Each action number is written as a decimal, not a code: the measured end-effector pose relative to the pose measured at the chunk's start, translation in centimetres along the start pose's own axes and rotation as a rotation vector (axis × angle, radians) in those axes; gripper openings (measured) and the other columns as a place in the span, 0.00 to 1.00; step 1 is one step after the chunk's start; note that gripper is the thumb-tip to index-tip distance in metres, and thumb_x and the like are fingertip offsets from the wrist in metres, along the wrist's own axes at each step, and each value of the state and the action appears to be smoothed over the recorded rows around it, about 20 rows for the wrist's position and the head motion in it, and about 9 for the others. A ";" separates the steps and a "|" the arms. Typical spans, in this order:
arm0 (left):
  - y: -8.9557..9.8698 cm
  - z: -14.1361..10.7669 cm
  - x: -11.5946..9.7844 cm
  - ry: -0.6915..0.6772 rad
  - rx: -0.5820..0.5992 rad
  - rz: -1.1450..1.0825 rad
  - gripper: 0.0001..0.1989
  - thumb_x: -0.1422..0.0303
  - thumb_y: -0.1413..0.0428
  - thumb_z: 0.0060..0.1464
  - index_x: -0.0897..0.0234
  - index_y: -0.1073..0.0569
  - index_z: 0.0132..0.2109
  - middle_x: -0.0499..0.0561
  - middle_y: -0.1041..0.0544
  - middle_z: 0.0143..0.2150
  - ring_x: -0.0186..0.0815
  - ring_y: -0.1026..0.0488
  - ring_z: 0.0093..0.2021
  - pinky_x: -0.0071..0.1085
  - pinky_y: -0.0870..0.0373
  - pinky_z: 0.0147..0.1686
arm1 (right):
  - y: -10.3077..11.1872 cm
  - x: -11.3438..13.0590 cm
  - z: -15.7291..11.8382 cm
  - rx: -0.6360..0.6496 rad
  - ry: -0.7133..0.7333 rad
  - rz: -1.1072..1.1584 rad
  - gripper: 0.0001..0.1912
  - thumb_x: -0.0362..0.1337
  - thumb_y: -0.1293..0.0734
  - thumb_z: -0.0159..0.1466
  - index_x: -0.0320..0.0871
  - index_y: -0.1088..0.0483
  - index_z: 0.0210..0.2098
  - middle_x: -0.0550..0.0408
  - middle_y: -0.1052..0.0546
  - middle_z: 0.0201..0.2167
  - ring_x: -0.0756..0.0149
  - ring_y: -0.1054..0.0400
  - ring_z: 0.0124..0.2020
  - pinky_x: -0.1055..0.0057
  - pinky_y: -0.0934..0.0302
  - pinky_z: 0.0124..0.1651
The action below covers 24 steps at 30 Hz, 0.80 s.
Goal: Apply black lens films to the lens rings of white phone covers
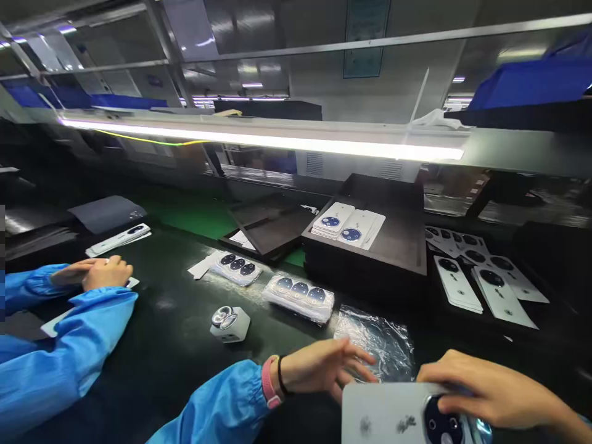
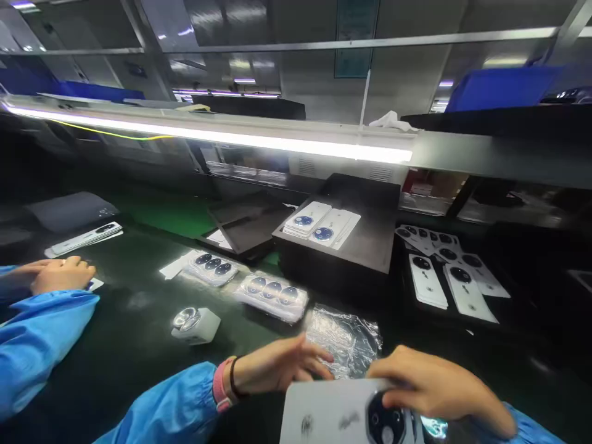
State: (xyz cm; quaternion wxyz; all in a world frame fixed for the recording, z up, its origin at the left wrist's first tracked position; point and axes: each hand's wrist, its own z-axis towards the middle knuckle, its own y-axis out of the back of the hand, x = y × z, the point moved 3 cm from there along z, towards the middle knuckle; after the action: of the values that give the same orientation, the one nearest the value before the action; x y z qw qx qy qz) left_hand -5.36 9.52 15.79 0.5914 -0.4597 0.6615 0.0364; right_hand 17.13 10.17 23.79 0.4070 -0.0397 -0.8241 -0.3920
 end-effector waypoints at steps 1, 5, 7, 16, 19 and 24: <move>-0.5 0.1 1.5 0.045 0.016 0.036 0.30 0.45 0.38 0.39 0.64 0.23 0.42 0.52 0.23 0.37 0.33 0.28 0.30 0.28 0.35 0.31 | -1.3 -0.2 0.6 0.048 0.007 -0.002 0.12 0.37 0.33 0.53 0.53 0.22 0.36 0.54 0.23 0.30 0.58 0.31 0.35 0.68 0.39 0.36; -1.7 0.8 6.4 0.104 -0.014 0.164 0.25 0.69 0.27 0.19 0.63 0.25 0.32 0.41 0.27 0.27 0.29 0.35 0.28 0.24 0.42 0.28 | -5.5 -1.7 3.8 0.076 -0.009 0.133 0.10 0.32 0.30 0.46 0.51 0.22 0.28 0.59 0.25 0.25 0.62 0.34 0.33 0.71 0.41 0.37; -1.4 0.9 7.9 0.082 -0.067 0.157 0.23 0.70 0.28 0.21 0.65 0.27 0.30 0.40 0.28 0.26 0.29 0.36 0.28 0.24 0.43 0.28 | -6.5 -3.0 5.0 -0.002 -0.045 0.215 0.11 0.33 0.29 0.44 0.49 0.24 0.28 0.60 0.27 0.25 0.62 0.34 0.33 0.70 0.41 0.37; -0.1 -0.3 10.5 -0.080 -0.245 -0.041 0.25 0.60 0.33 0.36 0.66 0.31 0.41 0.53 0.23 0.38 0.42 0.26 0.41 0.35 0.34 0.42 | -10.9 -7.1 3.8 -0.262 -0.195 0.701 0.36 0.48 0.30 0.47 0.43 0.39 0.53 0.49 0.25 0.42 0.56 0.27 0.39 0.62 0.32 0.40; -0.7 -0.3 11.2 -0.118 -0.259 -0.058 0.27 0.58 0.34 0.38 0.64 0.32 0.45 0.55 0.23 0.42 0.45 0.26 0.44 0.38 0.32 0.45 | -12.3 -7.3 3.4 -0.313 -0.203 0.751 0.35 0.47 0.30 0.46 0.43 0.37 0.51 0.50 0.24 0.40 0.55 0.27 0.42 0.61 0.32 0.43; 0.3 -2.0 11.4 -0.199 -0.352 0.014 0.28 0.55 0.37 0.45 0.63 0.32 0.51 0.56 0.25 0.51 0.48 0.31 0.53 0.41 0.37 0.54 | -13.0 -7.3 2.9 -0.336 -0.222 0.719 0.26 0.44 0.33 0.49 0.43 0.31 0.47 0.51 0.22 0.38 0.53 0.26 0.39 0.60 0.30 0.39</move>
State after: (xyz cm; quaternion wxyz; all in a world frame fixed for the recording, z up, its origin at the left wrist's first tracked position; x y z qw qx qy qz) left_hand -5.66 2.04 6.97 0.5640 -0.5455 0.5864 0.2011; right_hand 15.21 5.03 9.66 0.4145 -0.4329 -0.7212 -0.3474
